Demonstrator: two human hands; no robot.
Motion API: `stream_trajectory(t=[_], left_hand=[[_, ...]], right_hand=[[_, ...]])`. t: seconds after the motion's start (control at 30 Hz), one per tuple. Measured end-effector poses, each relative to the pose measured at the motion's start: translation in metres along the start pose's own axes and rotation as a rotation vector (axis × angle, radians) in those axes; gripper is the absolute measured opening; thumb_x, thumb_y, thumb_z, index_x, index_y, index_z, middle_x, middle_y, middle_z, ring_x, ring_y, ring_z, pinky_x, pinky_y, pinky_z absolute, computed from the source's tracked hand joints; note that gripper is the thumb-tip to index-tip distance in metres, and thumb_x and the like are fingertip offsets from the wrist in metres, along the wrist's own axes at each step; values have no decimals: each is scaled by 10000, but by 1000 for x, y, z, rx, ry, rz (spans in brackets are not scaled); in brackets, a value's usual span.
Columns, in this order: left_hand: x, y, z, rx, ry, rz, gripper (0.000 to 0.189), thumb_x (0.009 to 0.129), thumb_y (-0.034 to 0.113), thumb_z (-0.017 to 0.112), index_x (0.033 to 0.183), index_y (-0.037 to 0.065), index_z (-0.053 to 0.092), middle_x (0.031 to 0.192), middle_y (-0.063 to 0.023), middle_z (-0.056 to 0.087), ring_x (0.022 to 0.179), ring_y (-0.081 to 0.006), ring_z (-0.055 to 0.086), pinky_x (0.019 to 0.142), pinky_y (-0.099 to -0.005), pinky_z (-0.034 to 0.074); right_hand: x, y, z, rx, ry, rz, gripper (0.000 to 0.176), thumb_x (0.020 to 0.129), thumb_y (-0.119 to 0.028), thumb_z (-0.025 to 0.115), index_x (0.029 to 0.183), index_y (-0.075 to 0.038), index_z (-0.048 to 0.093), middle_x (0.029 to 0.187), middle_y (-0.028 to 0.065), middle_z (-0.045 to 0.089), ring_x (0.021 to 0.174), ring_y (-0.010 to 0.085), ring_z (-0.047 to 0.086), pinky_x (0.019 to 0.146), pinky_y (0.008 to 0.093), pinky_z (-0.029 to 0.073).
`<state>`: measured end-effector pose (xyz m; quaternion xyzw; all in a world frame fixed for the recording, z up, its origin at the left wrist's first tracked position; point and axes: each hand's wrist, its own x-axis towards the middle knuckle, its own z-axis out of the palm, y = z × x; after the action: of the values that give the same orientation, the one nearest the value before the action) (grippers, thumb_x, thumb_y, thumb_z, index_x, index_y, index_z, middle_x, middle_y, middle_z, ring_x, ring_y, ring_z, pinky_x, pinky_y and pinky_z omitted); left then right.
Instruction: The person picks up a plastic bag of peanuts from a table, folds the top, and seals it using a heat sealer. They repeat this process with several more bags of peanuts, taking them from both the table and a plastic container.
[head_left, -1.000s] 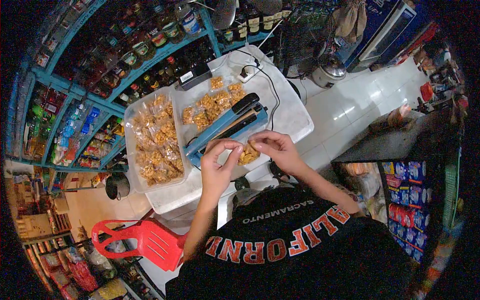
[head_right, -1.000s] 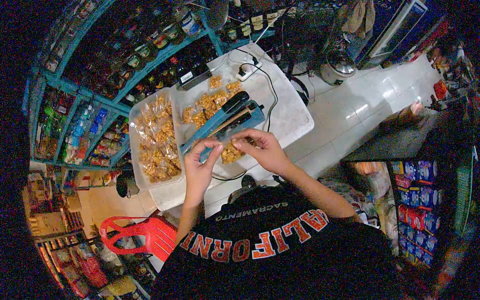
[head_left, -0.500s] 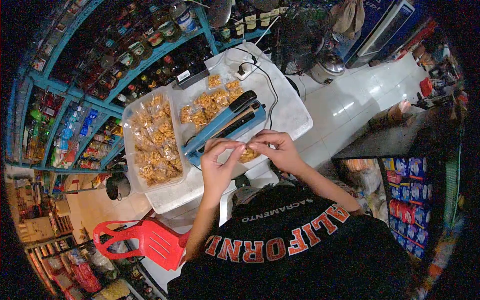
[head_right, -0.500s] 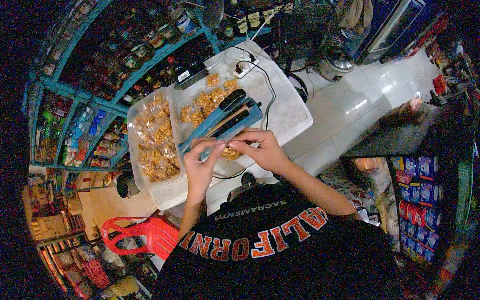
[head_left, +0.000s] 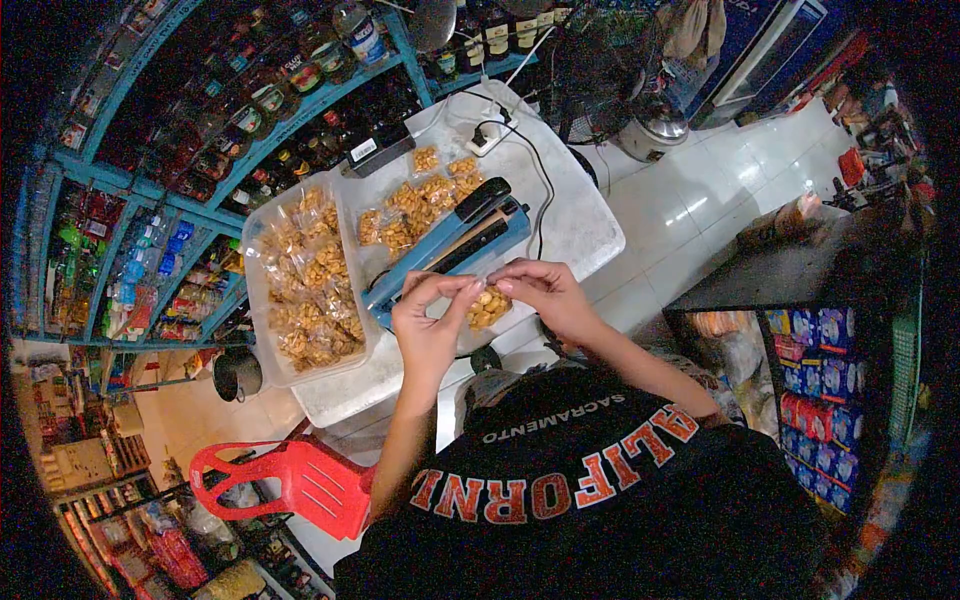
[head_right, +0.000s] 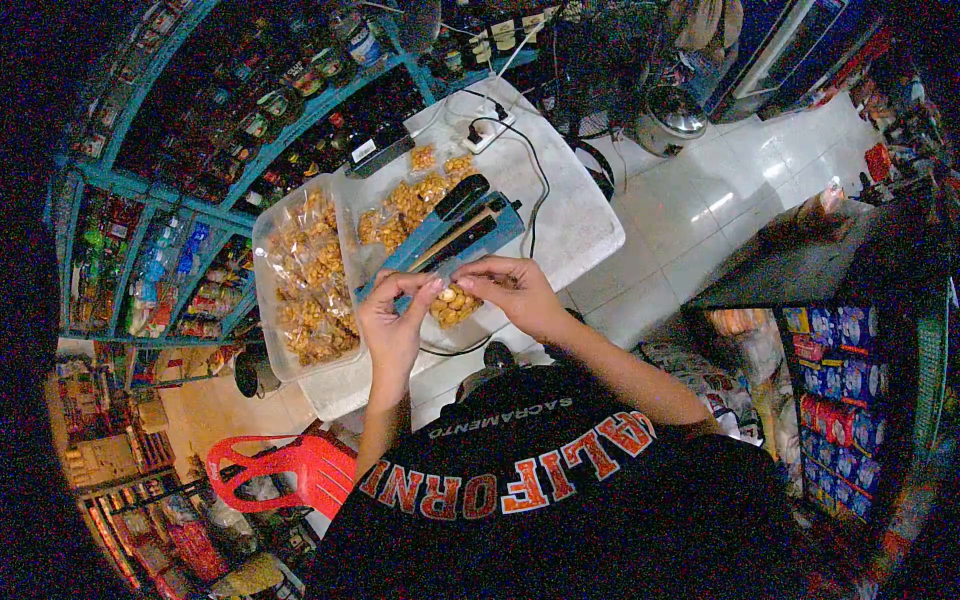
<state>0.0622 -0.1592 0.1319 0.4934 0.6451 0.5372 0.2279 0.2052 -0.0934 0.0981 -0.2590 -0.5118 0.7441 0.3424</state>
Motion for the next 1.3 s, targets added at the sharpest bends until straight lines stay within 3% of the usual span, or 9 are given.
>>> stream_trajectory(t=[0.23, 0.43, 0.5, 0.53, 0.6, 0.8, 1.13, 1.23, 1.3], left_hand=[[13, -12, 0, 206, -29, 145, 100, 694, 91, 657, 778, 51, 620, 756, -28, 611, 722, -128, 510, 701, -254, 365], [74, -79, -29, 113, 49, -66, 112, 749, 114, 616, 831, 37, 619, 822, -60, 618, 818, -134, 548, 758, -260, 408], [102, -114, -36, 151, -214, -71, 158, 752, 93, 605, 896, 29, 617, 873, -65, 620, 824, -138, 561, 759, -249, 425], [113, -116, -36, 150, -220, -72, 158, 752, 93, 605, 896, 29, 617, 873, -65, 620, 824, -138, 561, 759, -249, 425], [130, -123, -33, -19, -558, -403, 213, 744, 69, 603, 950, 17, 605, 899, -69, 616, 819, -134, 567, 763, -242, 433], [155, -146, -2, 163, -906, -312, 252, 730, 53, 584, 972, -16, 588, 883, -63, 614, 778, -106, 550, 721, -230, 435], [155, -152, 11, 310, -992, -395, 255, 726, 90, 588, 964, -1, 599, 803, -48, 623, 701, -98, 545, 659, -232, 440], [151, -151, 14, 299, -943, -332, 240, 730, 105, 591, 945, -1, 605, 751, -43, 618, 644, -101, 547, 606, -239, 447], [147, -150, 15, 258, -867, -443, 205, 739, 109, 582, 914, 7, 614, 719, -42, 610, 597, -100, 543, 557, -245, 446]], right_hand=[[11, 29, -15, -1, 147, 59, 180, 801, -143, 572, 898, 4, 608, 831, 31, 605, 747, 77, 535, 673, 205, 426], [40, 105, -58, -257, 357, 34, 225, 763, -222, 612, 865, -23, 631, 698, 64, 612, 620, 99, 552, 565, 231, 447], [51, 112, -60, -373, 409, 18, 238, 745, -241, 617, 843, -24, 635, 698, 99, 619, 605, 136, 573, 561, 248, 452], [56, 109, -57, -372, 415, 20, 238, 745, -241, 617, 843, -24, 635, 698, 99, 619, 605, 136, 573, 561, 248, 452], [65, 106, -53, -478, 474, 18, 247, 737, -256, 608, 821, -26, 639, 690, 115, 623, 581, 172, 585, 561, 271, 457], [82, 111, -49, -558, 540, 123, 258, 731, -286, 592, 809, -46, 646, 666, 136, 610, 575, 237, 588, 542, 314, 449], [88, 108, -44, -683, 552, 101, 261, 738, -298, 576, 808, -56, 647, 682, 140, 611, 585, 251, 597, 540, 350, 450], [85, 103, -40, -610, 564, 68, 235, 731, -264, 594, 811, -46, 624, 719, 138, 612, 609, 250, 594, 566, 345, 452], [83, 102, -38, -618, 612, 15, 211, 726, -237, 603, 808, -43, 603, 725, 134, 604, 619, 253, 589, 574, 341, 451]])
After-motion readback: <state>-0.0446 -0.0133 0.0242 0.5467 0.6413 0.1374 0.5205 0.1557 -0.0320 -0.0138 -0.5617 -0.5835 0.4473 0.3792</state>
